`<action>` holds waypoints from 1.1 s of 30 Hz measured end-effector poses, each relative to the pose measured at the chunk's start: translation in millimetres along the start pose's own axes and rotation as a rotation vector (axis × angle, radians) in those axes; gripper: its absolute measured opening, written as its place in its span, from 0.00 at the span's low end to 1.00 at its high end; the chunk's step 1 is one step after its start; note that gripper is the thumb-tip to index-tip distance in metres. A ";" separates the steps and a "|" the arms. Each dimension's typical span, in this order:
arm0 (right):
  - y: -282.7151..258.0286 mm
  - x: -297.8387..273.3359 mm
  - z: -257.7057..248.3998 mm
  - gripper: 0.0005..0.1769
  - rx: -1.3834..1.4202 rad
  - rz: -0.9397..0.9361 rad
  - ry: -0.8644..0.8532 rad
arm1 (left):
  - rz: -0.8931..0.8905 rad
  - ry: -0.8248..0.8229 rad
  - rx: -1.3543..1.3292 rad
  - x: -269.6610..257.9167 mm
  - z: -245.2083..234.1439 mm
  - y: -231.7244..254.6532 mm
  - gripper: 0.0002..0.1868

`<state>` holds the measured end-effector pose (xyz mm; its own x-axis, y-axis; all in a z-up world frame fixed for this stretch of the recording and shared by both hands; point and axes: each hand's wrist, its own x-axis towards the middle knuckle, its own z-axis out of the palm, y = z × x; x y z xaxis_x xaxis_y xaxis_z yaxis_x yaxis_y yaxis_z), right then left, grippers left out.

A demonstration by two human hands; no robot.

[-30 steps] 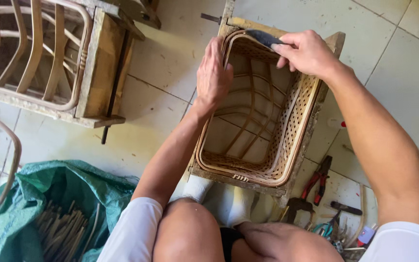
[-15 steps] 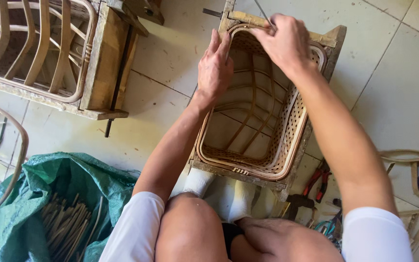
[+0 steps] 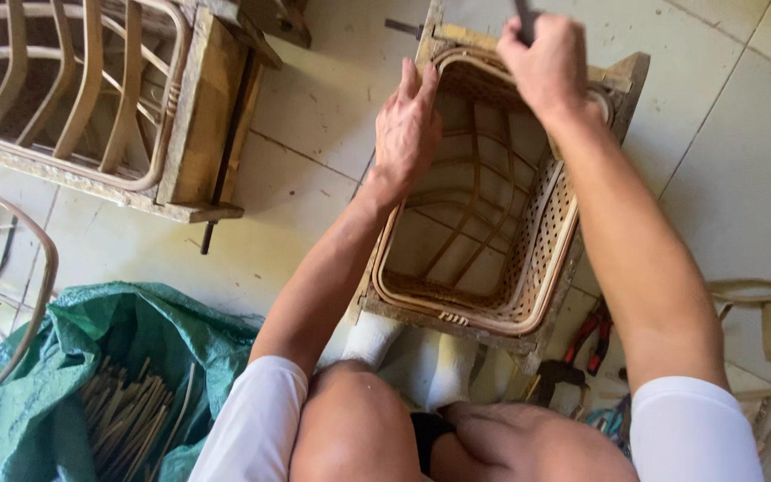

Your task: The person weaves a thin bamboo strip into the rim of a rectangular basket using a wooden mold. They bend the strip, tuck it into the weave, and use a hammer to secure it along the edge.

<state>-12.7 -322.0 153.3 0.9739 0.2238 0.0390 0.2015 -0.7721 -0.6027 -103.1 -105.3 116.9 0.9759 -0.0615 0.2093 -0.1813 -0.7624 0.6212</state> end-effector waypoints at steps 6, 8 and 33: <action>-17.0 -6.4 15.3 0.10 -0.126 -0.233 0.084 | -0.001 -0.020 0.058 0.1 2.9 0.3 0.37; -16.3 -1.8 28.1 0.11 -0.187 -0.251 0.104 | -0.017 -0.059 0.071 1.1 2.7 0.0 0.37; -45.0 -83.1 -62.6 0.10 -0.320 -0.129 -0.140 | -0.053 0.176 -0.293 -6.6 -15.1 -1.2 0.22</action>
<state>-96.1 -343.1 227.0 0.9191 0.3932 -0.0247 0.3655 -0.8744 -0.3192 -111.1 -94.2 126.1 0.9535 0.1047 0.2826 -0.1835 -0.5422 0.8200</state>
